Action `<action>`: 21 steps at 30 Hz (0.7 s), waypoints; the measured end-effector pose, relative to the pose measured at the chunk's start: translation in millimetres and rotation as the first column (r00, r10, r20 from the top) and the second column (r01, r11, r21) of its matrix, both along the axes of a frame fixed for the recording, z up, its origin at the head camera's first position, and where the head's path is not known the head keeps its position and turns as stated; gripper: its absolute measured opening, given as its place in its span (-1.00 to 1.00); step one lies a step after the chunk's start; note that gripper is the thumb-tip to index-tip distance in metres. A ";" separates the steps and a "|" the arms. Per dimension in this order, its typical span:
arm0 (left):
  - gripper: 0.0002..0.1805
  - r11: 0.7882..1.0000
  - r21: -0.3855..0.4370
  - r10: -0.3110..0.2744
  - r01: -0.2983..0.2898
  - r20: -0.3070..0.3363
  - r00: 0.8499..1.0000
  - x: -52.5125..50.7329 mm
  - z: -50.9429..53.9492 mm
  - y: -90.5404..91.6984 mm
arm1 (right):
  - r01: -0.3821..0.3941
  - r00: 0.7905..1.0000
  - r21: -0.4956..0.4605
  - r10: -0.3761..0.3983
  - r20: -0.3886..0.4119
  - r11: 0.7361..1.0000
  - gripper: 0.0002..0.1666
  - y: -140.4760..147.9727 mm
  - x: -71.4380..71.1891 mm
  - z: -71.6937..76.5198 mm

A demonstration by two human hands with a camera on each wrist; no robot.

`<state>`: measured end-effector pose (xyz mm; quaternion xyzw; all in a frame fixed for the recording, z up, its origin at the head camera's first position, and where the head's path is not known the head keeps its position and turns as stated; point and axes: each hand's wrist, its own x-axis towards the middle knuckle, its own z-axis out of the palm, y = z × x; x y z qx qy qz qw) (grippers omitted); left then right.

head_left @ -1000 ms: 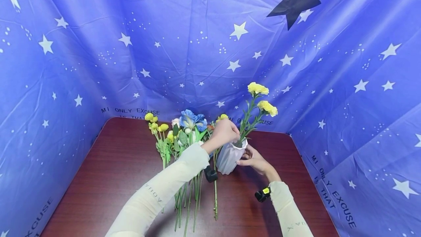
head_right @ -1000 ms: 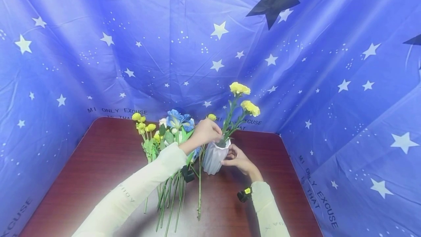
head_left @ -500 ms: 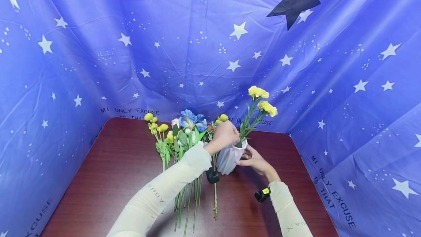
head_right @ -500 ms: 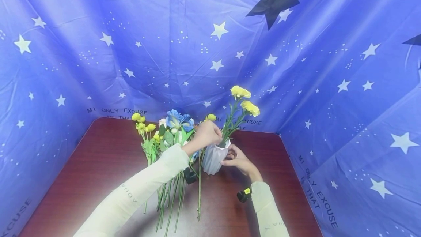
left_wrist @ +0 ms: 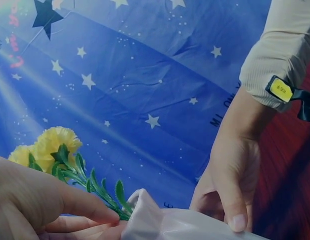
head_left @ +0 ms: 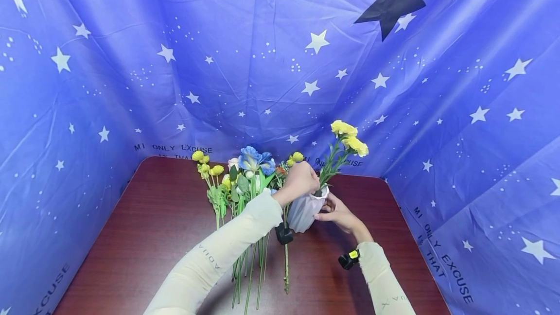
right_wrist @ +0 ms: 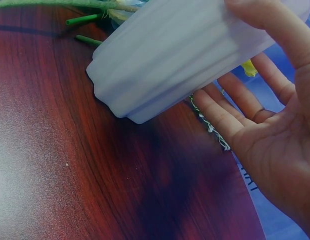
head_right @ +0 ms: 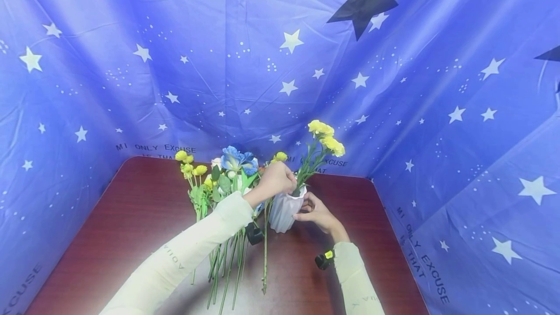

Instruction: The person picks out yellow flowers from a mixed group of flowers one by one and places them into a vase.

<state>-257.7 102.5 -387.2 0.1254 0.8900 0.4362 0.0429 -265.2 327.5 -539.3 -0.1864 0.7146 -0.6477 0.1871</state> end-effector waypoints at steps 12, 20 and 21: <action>-0.74 1.000 -0.001 0.006 -0.006 -0.005 1.000 0.5 -0.3 -0.7 | -0.002 1.000 -0.003 0.002 0.000 1.000 -0.10 -0.9 0.9 1.0; -0.83 1.000 0.020 0.005 -0.006 0.038 0.999 0.8 1.5 -0.6 | 0.004 1.000 -0.012 -0.004 0.006 1.000 -0.14 -1.1 0.7 0.6; -0.84 1.000 0.021 0.004 -0.005 0.042 0.999 1.1 2.2 -0.7 | 0.004 1.000 -0.015 -0.004 0.005 1.000 -0.15 -1.0 0.5 0.3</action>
